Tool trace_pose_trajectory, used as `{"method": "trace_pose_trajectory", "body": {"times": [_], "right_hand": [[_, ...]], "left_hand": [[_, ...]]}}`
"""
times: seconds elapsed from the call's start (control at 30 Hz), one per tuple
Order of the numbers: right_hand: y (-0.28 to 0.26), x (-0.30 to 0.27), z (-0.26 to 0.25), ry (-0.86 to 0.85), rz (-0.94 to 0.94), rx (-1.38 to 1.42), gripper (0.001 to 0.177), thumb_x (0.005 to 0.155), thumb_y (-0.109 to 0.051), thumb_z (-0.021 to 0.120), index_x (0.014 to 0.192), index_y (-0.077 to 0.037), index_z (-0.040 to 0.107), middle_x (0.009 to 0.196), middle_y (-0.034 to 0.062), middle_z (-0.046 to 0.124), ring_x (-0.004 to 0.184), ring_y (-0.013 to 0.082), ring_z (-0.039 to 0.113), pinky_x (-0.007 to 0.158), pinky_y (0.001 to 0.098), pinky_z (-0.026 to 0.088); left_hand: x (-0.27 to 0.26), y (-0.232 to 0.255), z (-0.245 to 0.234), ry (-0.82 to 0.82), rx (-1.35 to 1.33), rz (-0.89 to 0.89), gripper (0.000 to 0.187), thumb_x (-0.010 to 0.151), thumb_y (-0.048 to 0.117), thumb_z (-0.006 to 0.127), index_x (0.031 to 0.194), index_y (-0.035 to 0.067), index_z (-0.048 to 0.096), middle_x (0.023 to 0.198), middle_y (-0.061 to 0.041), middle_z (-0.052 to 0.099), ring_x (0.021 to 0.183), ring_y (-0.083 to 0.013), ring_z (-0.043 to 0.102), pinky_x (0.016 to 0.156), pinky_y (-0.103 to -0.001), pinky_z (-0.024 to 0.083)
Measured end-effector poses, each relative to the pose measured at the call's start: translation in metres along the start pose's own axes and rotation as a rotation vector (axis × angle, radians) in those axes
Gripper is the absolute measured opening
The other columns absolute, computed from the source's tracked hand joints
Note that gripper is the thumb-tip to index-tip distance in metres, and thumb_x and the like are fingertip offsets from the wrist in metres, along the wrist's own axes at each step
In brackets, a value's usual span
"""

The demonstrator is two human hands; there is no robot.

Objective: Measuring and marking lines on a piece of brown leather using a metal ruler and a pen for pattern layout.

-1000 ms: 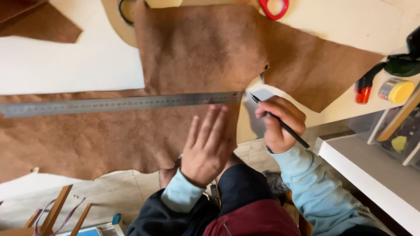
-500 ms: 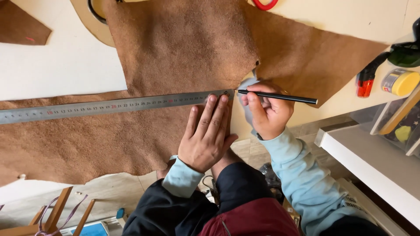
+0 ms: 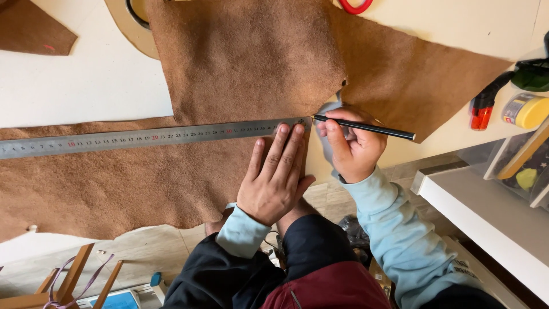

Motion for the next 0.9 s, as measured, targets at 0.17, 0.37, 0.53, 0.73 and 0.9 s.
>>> {"method": "trace_pose_trajectory", "body": {"times": [0.17,0.37,0.53,0.73,0.9], "right_hand": [[0.002,-0.001,0.000,-0.006,0.001,-0.016,0.016,0.101,-0.003,0.066,0.103,0.012,0.068,0.071,0.0163,0.068,0.057,0.0168,0.066,0.055,0.0294,0.055],[-0.001,0.000,0.003,-0.010,-0.012,-0.069,0.015,0.101,-0.004,0.067,0.101,0.011,0.069,0.071,0.0158,0.069,0.056,0.0172,0.066,0.053,0.0284,0.054],[-0.009,0.003,0.013,-0.038,-0.016,-0.101,0.016,0.100,-0.006,0.068,0.100,0.010,0.071,0.071,0.0146,0.071,0.056,0.0175,0.067,0.049,0.0273,0.052],[-0.024,0.008,0.028,-0.092,-0.004,-0.149,0.017,0.101,-0.007,0.067,0.102,0.009,0.072,0.075,0.0140,0.071,0.059,0.0177,0.068,0.046,0.0247,0.048],[-0.004,-0.011,0.014,0.165,0.022,-0.015,0.021,0.103,-0.008,0.063,0.100,0.012,0.066,0.071,0.0180,0.064,0.054,0.0207,0.063,0.049,0.0294,0.050]], "left_hand": [[0.001,-0.001,0.000,0.012,-0.002,0.004,0.059,0.111,0.044,0.036,0.148,0.002,0.055,0.162,-0.013,0.045,0.150,-0.0297,0.043,0.124,-0.053,0.029],[0.001,-0.001,-0.003,0.011,-0.009,0.004,0.058,0.111,0.044,0.036,0.147,0.002,0.055,0.162,-0.013,0.045,0.151,-0.0297,0.043,0.124,-0.052,0.029],[0.001,-0.001,-0.003,0.022,-0.009,-0.003,0.057,0.111,0.043,0.036,0.146,0.003,0.056,0.161,-0.013,0.046,0.150,-0.0299,0.043,0.124,-0.053,0.030],[0.000,-0.001,-0.004,0.044,-0.011,-0.004,0.057,0.110,0.044,0.039,0.145,0.003,0.057,0.159,-0.014,0.049,0.150,-0.0296,0.044,0.124,-0.053,0.031],[-0.002,-0.007,-0.014,-0.039,-0.157,-0.029,0.076,0.103,0.063,0.039,0.151,0.005,0.051,0.166,-0.009,0.039,0.154,-0.0287,0.039,0.126,-0.051,0.024]]}}
Point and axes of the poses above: each hand's wrist, its own x-axis towards the middle knuckle, its own z-axis out of the palm, y = z × x, the point moved 7 cm from there along x, towards the middle knuckle
